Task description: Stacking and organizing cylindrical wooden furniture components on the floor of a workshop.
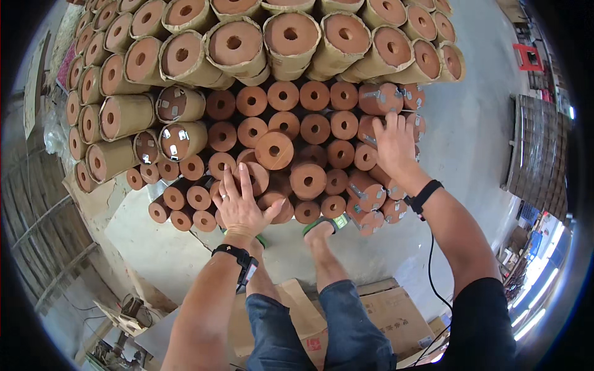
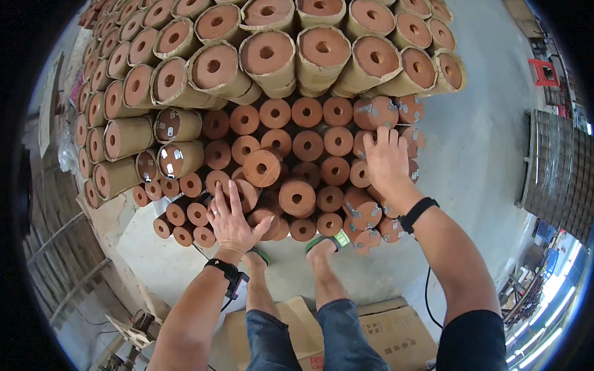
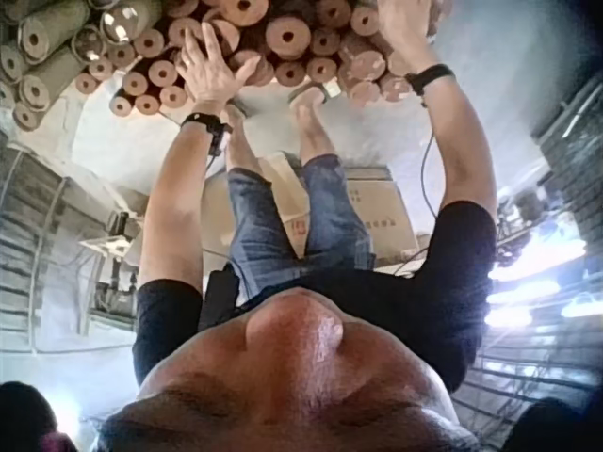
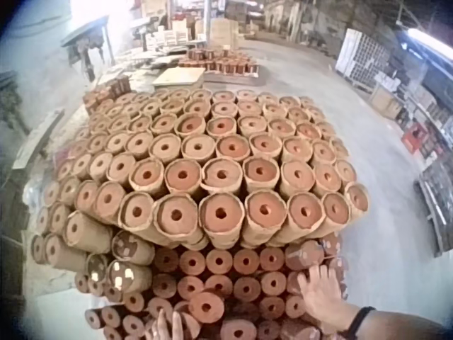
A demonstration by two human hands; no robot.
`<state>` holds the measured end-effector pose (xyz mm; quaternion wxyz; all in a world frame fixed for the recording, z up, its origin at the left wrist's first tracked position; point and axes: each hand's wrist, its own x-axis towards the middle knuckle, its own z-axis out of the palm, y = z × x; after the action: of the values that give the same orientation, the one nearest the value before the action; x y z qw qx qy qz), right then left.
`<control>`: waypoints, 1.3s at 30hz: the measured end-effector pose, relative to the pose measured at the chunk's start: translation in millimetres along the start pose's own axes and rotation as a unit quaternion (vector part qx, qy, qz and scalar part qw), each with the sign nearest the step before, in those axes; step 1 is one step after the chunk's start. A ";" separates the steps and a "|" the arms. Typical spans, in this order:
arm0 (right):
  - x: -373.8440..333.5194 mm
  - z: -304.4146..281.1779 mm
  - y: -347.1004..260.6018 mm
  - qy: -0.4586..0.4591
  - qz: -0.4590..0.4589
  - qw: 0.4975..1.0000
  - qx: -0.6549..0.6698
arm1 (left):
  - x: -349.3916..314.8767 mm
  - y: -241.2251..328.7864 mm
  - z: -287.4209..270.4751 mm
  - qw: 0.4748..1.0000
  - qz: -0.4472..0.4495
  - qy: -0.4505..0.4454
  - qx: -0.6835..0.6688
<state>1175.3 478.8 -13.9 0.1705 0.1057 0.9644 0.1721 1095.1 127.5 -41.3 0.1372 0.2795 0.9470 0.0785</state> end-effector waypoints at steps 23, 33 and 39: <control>21.5 -1.8 -87.5 0.067 0.014 0.743 0.666 | -0.4 -0.2 -3.6 1.000 -0.016 -0.022 0.005; 28.9 -44.3 -84.4 -0.079 -0.055 0.806 0.584 | -1.1 -0.1 -5.7 0.999 -0.019 -0.010 0.034; 28.6 -39.9 -39.8 0.143 -0.014 0.930 0.337 | -4.1 -7.9 -8.8 0.999 -0.018 -0.011 0.043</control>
<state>1128.7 438.0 -1.7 -0.0129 0.1178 0.9812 -0.1525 1091.8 118.1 -33.9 0.1372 0.2691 0.9528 0.0323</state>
